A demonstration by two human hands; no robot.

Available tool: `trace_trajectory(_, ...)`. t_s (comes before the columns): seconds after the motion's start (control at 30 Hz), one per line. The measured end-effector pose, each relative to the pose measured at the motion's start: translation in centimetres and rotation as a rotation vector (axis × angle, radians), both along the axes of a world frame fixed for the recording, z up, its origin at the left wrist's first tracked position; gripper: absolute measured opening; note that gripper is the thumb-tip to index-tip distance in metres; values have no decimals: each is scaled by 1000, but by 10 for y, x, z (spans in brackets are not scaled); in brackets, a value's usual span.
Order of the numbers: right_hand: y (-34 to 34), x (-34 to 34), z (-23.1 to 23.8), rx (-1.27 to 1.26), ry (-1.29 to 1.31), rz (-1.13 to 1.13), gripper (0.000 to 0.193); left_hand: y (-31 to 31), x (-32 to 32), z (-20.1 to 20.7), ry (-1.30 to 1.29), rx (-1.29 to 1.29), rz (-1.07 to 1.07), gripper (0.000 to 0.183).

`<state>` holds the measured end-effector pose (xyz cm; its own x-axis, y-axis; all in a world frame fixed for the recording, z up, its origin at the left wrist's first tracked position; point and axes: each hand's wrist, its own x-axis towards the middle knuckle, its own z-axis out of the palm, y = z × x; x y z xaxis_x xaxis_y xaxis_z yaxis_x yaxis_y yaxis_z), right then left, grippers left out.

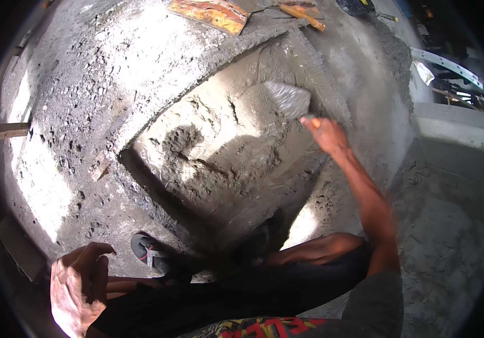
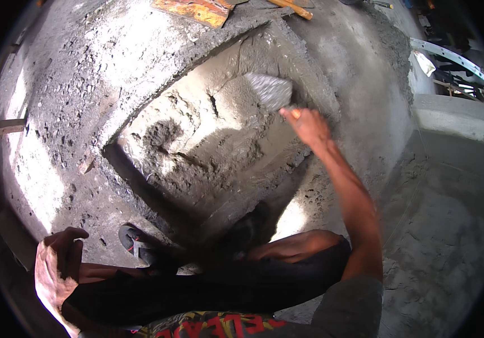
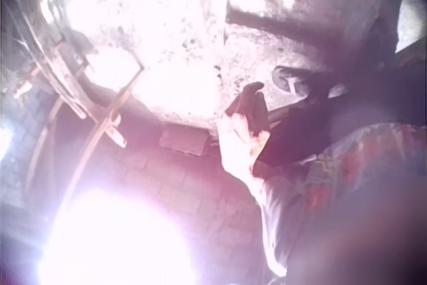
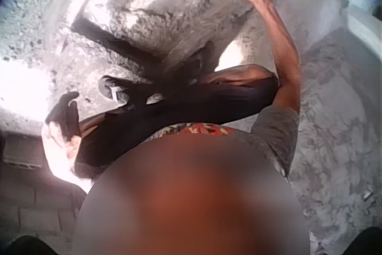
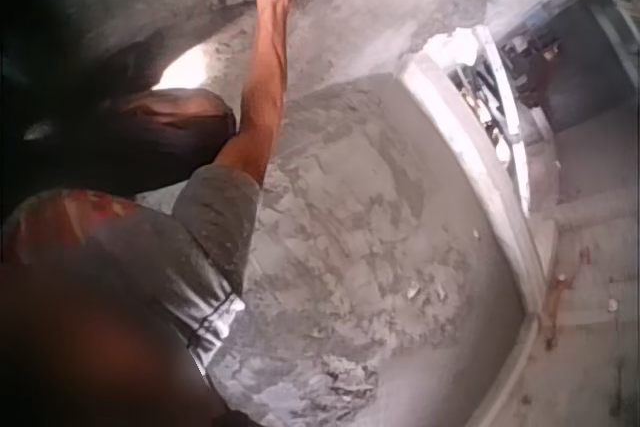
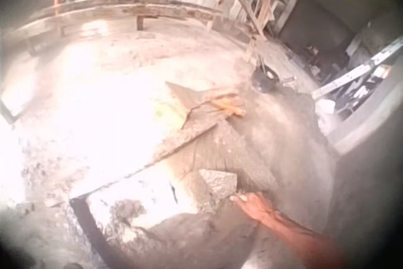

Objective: The person smooths wet concrete in a rectangular recess on the floor using a trowel and a float. They repeatedly level and finish the surface, occasionally switching tools and adjusting their stance. Another person is visible nearby but does not assist.

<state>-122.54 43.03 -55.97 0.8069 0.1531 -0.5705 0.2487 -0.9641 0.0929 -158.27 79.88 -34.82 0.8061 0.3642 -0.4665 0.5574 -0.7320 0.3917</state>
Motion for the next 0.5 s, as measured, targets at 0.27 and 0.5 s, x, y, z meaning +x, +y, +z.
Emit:
trace_trajectory(0.27,16,-7,-42,72,127,122,64,3,12,2,176,-132,-7,19)
trace_trajectory(0.5,8,41,8,-8,-67,137,70,5,2,2,66,-26,-56,15)
